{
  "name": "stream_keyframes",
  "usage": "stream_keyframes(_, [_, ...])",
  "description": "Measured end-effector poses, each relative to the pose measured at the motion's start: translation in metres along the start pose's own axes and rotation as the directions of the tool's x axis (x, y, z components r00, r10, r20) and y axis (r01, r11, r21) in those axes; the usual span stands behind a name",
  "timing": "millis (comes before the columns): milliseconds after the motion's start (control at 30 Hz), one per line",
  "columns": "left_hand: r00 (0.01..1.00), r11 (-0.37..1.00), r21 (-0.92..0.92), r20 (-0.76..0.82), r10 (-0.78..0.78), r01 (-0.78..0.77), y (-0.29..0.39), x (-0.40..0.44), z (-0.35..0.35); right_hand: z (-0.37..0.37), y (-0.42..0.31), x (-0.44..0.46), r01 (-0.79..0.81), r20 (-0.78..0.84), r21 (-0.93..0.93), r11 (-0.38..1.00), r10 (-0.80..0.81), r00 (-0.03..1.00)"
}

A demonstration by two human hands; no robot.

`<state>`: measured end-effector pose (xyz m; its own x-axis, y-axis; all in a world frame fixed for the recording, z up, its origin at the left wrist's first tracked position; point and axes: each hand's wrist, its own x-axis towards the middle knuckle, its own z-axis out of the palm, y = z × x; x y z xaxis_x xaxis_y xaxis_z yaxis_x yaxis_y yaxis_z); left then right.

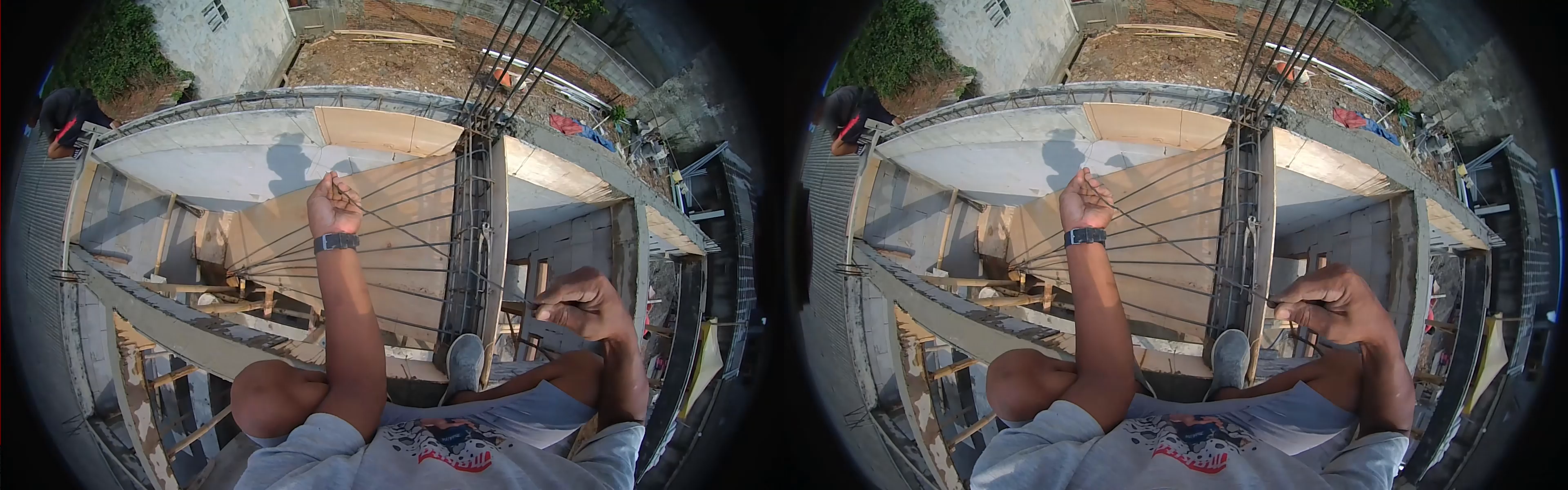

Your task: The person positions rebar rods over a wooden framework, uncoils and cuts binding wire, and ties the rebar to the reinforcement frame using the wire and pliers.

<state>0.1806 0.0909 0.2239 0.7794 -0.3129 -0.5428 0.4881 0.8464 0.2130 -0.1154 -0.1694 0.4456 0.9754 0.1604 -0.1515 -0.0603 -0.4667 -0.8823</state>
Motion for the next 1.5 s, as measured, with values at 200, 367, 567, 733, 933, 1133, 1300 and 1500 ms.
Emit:
stream_keyframes(200, [0.964,0.992,0.101,-0.247,0.097,-0.074,0.003,0.006,-0.014,0.023,0.005,0.012,0.017,0.094,-0.429,0.903,0.026,0.995])
stream_keyframes(367, [0.736,0.753,0.252,-0.177,0.654,-0.608,-0.019,-0.009,0.01,0.019,0.029,0.021,-0.202,-0.021,-0.247,0.948,0.203,0.979])
stream_keyframes(567, [0.619,0.696,0.11,-0.374,0.69,-0.709,0.0,0.008,0.002,0.059,0.018,0.029,-0.427,0.219,0.247,0.87,0.379,0.899])
stream_keyframes(733, [0.572,0.644,0.079,-0.387,0.723,-0.761,0.021,0.008,0.009,0.086,0.018,0.033,-0.402,0.185,0.353,0.845,0.358,0.915])
stream_keyframes(933, [0.744,0.779,0.056,-0.262,0.615,-0.624,0.008,-0.008,-0.001,0.069,0.022,0.036,-0.384,0.028,0.273,0.882,0.392,0.92])
stream_keyframes(1133, [0.897,0.892,0.096,0.054,0.438,-0.441,-0.034,-0.023,0.008,0.04,0.036,0.042,-0.366,0.062,0.376,0.851,0.371,0.926])
stream_keyframes(1300, [0.689,0.669,0.346,-0.083,0.72,-0.657,-0.018,-0.021,0.013,0.048,0.034,0.047,-0.467,0.156,0.458,0.756,0.449,0.88])
stream_keyframes(1500, [0.653,0.623,0.401,-0.076,0.753,-0.672,-0.008,-0.024,0.012,0.07,0.0,0.05,-0.518,0.355,0.186,0.835,0.435,0.828])
